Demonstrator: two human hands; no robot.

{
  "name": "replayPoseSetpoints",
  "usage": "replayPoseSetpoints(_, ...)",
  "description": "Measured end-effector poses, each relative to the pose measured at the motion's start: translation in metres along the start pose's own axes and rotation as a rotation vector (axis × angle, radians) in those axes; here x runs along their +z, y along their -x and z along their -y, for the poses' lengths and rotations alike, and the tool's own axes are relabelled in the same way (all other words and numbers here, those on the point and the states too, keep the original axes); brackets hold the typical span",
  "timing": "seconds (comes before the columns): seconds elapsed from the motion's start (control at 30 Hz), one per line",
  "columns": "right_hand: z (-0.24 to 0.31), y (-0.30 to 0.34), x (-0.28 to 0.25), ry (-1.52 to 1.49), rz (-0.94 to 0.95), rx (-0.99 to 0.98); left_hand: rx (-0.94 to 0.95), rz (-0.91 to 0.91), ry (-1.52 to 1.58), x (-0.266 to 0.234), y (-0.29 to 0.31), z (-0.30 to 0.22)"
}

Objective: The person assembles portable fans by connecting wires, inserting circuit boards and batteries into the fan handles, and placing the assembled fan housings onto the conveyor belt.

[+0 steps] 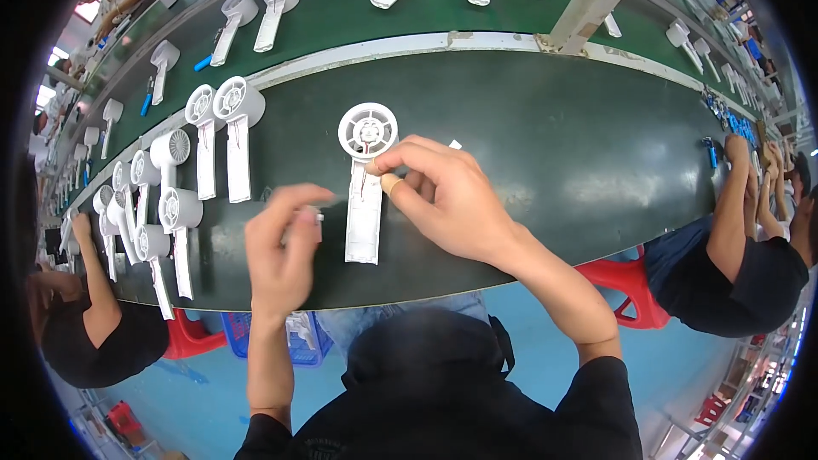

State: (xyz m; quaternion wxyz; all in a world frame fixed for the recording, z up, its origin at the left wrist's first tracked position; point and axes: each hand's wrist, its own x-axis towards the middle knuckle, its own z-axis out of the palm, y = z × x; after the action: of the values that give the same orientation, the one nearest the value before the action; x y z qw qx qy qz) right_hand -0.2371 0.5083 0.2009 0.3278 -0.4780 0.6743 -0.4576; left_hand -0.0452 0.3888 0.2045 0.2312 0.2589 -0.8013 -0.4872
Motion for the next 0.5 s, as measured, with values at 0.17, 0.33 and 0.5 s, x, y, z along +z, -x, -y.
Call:
replayPoseSetpoints(0.17, -0.006, -0.005, 0.009, 0.096, -0.081, -0.173, 0.390, -0.058, -0.410, 0.028, -0.008, 0.019)
replayPoseSetpoints(0.33, -0.006, -0.011, 0.025, 0.235, -0.119, -0.347, -0.125, -0.114, 0.145, 0.023, -0.015, 0.015)
replayPoseSetpoints(0.5, -0.029, -0.021, 0.039, 0.363, -0.196, -0.545, -0.358, -0.007, 0.408, 0.010, -0.020, 0.012)
